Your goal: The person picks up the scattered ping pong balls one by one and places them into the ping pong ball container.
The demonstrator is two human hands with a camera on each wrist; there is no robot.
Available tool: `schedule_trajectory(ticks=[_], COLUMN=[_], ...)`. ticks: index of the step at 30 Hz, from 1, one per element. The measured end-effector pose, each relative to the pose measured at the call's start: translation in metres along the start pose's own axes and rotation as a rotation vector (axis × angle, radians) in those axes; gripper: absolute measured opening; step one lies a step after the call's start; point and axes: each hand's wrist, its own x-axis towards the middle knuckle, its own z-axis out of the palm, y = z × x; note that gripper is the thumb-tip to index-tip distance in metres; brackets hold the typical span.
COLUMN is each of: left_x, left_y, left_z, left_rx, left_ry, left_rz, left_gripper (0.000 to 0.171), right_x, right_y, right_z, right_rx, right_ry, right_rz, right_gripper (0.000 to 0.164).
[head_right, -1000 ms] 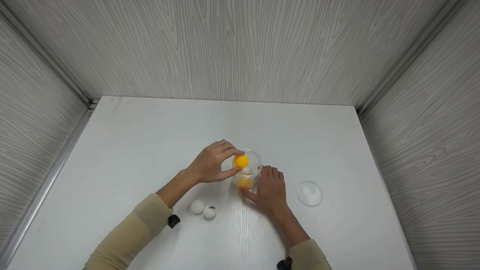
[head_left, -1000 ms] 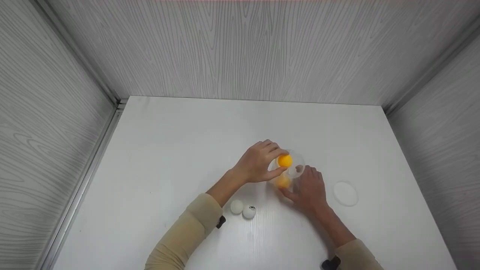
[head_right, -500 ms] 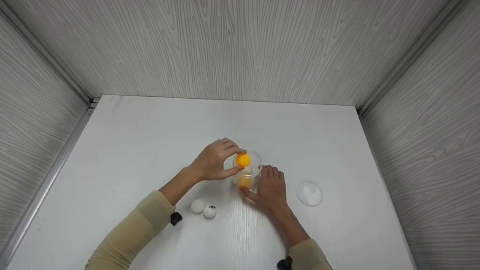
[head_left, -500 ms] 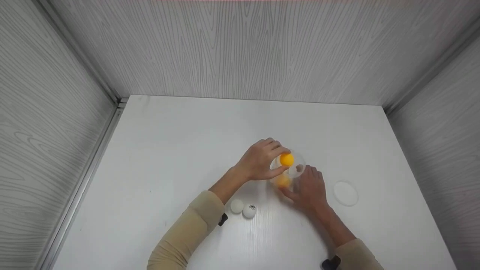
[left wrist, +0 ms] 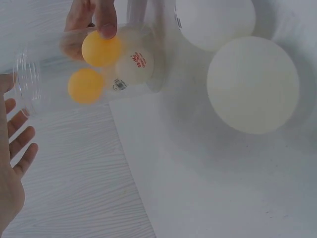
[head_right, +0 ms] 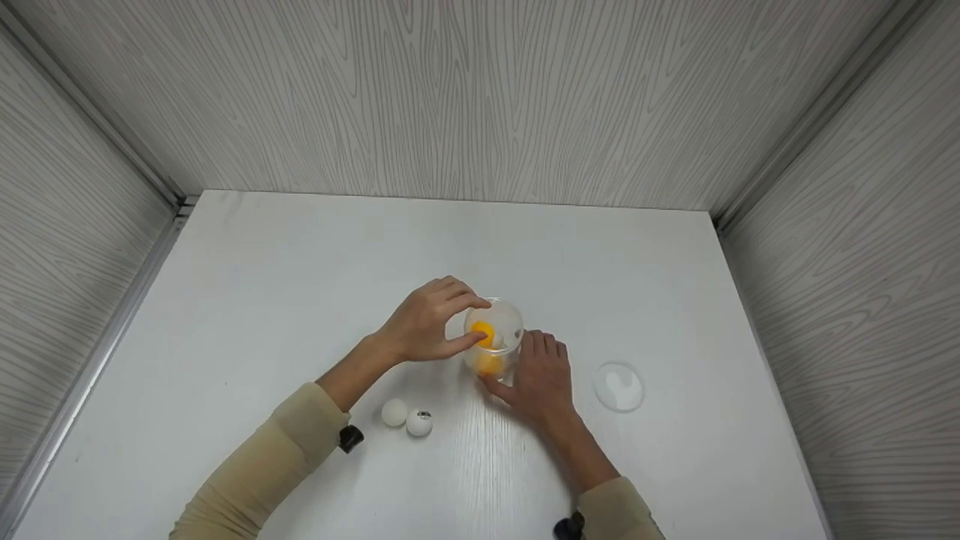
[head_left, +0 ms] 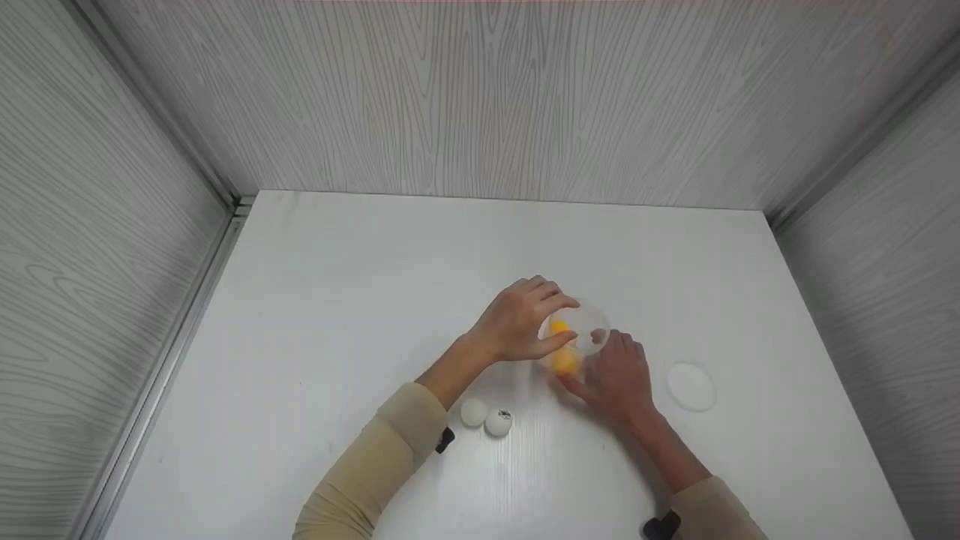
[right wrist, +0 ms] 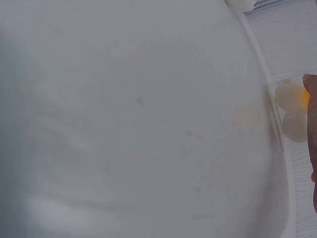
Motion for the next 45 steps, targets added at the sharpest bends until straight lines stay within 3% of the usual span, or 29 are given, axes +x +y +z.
schedule_trajectory(ticks=[18,25,33,45], left_x=[-0.002,-0.004,-0.008,-0.021], left_y=[0.003,0.004,0.007,0.003], left_z=[-0.004,-0.008,-0.015,-0.028], left_rx=[-0.003,-0.019,-0.043,-0.008], left_ry=[0.002,-0.053,-0.112,-0.125], left_rz=[0.009,-0.014,-0.047,-0.048], left_gripper=[0.04,0.046,0.055,0.057], right_x=[0.001,0.001,0.0,0.001], right_y=[0.0,0.0,0.0,-0.001], right_z=[0.0,0.0,0.001,0.001], right_rx=[-0.046,-0.04,0.029,0.015], right_ry=[0.004,0.007,-0.015,-0.038], right_rz=[-0.024,-0.031,0.025,0.045], right_gripper=[0.086,0.087,0.086,0.088])
